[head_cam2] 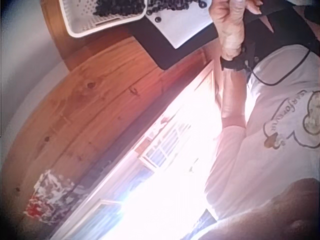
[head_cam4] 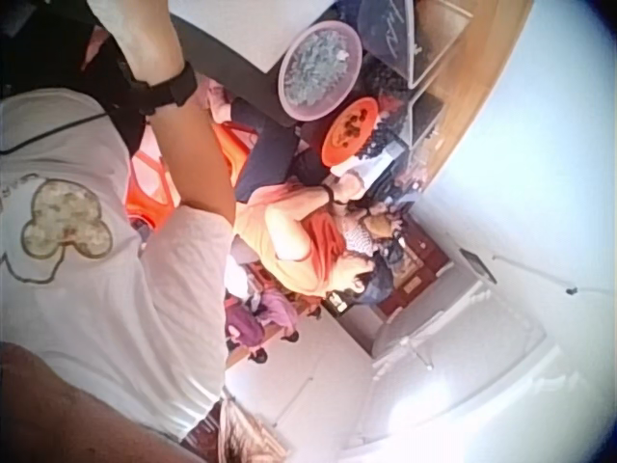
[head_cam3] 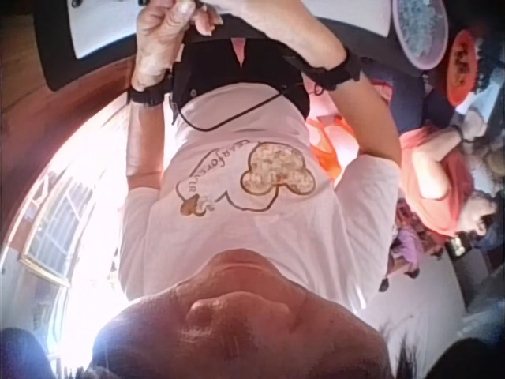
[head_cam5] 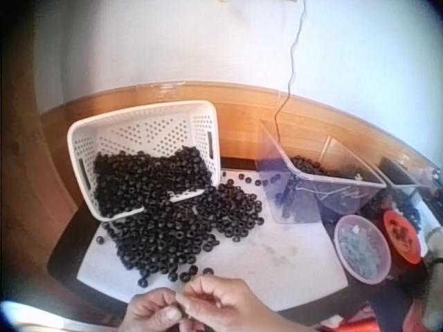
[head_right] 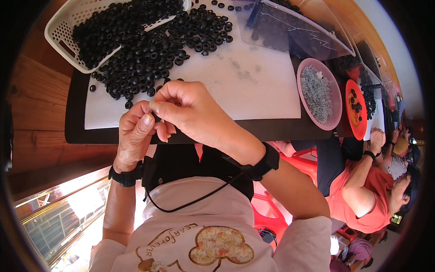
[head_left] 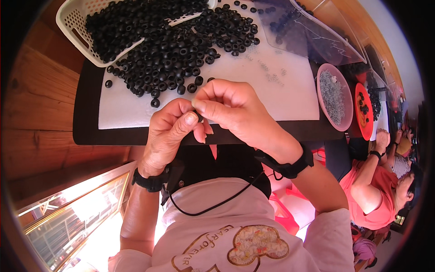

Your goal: Manually assemble small white plastic inserts into black circular rings at a workstation.

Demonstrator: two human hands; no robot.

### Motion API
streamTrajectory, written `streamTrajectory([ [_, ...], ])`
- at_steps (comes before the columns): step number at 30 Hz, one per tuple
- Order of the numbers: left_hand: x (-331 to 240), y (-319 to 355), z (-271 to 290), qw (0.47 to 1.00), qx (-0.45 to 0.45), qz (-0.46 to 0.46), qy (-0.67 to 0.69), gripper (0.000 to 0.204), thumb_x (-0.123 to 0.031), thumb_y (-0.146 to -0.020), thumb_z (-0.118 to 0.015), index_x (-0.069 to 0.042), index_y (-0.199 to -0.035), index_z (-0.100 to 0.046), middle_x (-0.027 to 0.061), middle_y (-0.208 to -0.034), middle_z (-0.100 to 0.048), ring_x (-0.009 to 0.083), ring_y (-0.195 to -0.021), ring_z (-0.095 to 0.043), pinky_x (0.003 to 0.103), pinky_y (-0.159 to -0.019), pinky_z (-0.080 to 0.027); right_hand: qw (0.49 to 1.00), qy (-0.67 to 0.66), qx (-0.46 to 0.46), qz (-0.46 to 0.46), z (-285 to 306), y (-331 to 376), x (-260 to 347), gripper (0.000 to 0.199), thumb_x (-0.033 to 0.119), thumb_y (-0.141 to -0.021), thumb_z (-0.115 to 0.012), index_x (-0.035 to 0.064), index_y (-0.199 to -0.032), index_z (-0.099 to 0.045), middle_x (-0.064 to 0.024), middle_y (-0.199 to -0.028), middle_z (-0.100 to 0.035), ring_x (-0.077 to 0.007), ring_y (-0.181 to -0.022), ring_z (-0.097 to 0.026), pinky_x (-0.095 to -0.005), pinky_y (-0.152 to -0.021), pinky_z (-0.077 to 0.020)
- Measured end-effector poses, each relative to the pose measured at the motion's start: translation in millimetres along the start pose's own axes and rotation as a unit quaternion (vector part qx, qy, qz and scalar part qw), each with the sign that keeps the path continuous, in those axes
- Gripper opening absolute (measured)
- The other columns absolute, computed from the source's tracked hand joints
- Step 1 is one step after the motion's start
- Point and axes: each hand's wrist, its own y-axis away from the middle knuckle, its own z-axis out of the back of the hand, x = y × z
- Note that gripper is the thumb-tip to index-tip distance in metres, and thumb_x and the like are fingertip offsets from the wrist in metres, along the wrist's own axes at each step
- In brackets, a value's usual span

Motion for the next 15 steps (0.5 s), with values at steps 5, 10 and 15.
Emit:
streamTrajectory([
  [5,-3.4,3.1,-0.7,0.999,-0.022,0.016,0.023,0.029,-0.030,-0.096,-0.054,-0.001,-0.097,-0.054,0.0065,-0.074,-0.061,0.0145,-0.073,-0.060,0.030,-0.075,-0.050,0.953,0.240,-0.026,0.185,-0.9,8.9,-2.8,0.005,0.003,-0.087,-0.057,-0.0016,-0.090,-0.057,-0.0056,-0.067,-0.058,-0.0163,-0.059,-0.062,-0.0245,-0.050,-0.0448],
  [10,-1.3,2.8,-1.8,0.999,-0.042,0.006,0.027,0.036,-0.035,-0.094,-0.056,0.000,-0.100,-0.055,0.0059,-0.080,-0.061,0.0132,-0.064,-0.060,0.027,-0.061,-0.052,0.849,0.436,-0.050,0.295,-7.2,27.8,-6.8,0.030,-0.002,-0.080,-0.060,0.0033,-0.110,-0.057,-0.0071,-0.080,-0.055,-0.0233,-0.062,-0.061,-0.0334,-0.054,-0.0488],
  [15,-4.6,3.0,2.1,0.999,-0.013,0.022,0.042,0.033,-0.033,-0.096,-0.053,0.000,-0.099,-0.055,0.0063,-0.081,-0.062,0.0112,-0.069,-0.058,0.025,-0.070,-0.048,0.858,0.436,-0.045,0.268,-6.7,25.9,-1.4,0.029,0.000,-0.081,-0.060,0.0035,-0.110,-0.057,-0.0070,-0.079,-0.054,-0.0236,-0.061,-0.061,-0.0330,-0.052,-0.0477],
])
